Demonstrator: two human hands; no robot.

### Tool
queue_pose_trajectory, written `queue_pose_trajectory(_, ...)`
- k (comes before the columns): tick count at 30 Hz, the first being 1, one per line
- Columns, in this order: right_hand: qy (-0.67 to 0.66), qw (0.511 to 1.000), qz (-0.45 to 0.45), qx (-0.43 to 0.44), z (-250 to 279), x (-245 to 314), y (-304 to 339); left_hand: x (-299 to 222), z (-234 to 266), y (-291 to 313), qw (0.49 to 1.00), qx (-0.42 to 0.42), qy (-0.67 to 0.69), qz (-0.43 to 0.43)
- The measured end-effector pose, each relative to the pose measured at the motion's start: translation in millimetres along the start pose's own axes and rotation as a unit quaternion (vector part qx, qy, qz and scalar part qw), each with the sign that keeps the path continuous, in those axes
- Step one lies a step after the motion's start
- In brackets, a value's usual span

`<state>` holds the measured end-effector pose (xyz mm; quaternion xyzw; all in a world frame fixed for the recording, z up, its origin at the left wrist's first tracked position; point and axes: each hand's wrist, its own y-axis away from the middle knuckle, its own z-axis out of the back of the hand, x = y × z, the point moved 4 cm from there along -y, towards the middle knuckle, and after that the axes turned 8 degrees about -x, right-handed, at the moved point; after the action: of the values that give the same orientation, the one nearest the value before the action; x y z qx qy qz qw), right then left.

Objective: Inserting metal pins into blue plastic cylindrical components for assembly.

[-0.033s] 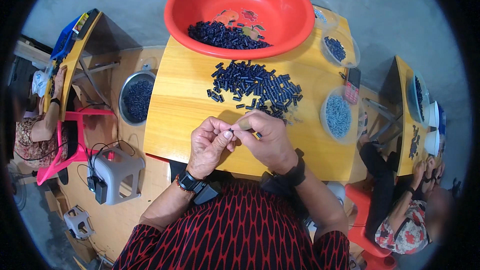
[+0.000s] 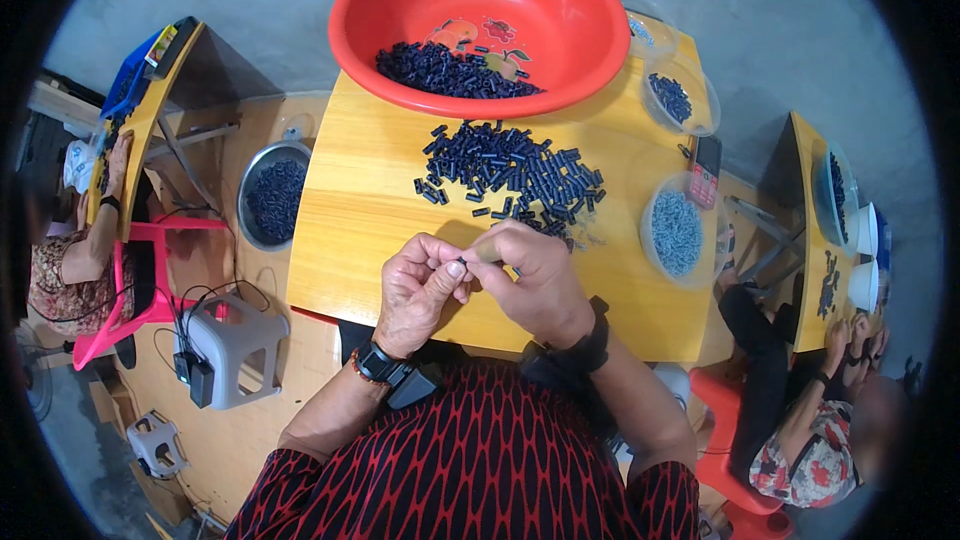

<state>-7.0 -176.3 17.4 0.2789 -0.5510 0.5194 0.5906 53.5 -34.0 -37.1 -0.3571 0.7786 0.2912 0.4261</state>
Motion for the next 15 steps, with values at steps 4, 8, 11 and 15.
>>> queue_pose_trajectory(4, 0.118, 0.984, 0.129, 0.015, -8, 19, -1, 1, 1, 0, 1.000, -0.012, 0.003, -0.006)
queue_pose_trajectory(8, 0.153, 0.978, 0.139, 0.041, -9, 20, -4, 2, 2, 0, 1.000, -0.022, -0.016, -0.003)
queue_pose_trajectory(11, 0.123, 0.987, 0.093, 0.049, -11, 18, -6, 1, 1, 1, 1.000, -0.023, -0.001, -0.004)
queue_pose_trajectory(15, -0.036, 0.997, -0.067, -0.001, -11, 5, 0, -1, 0, 2, 1.000, -0.024, 0.013, -0.011)
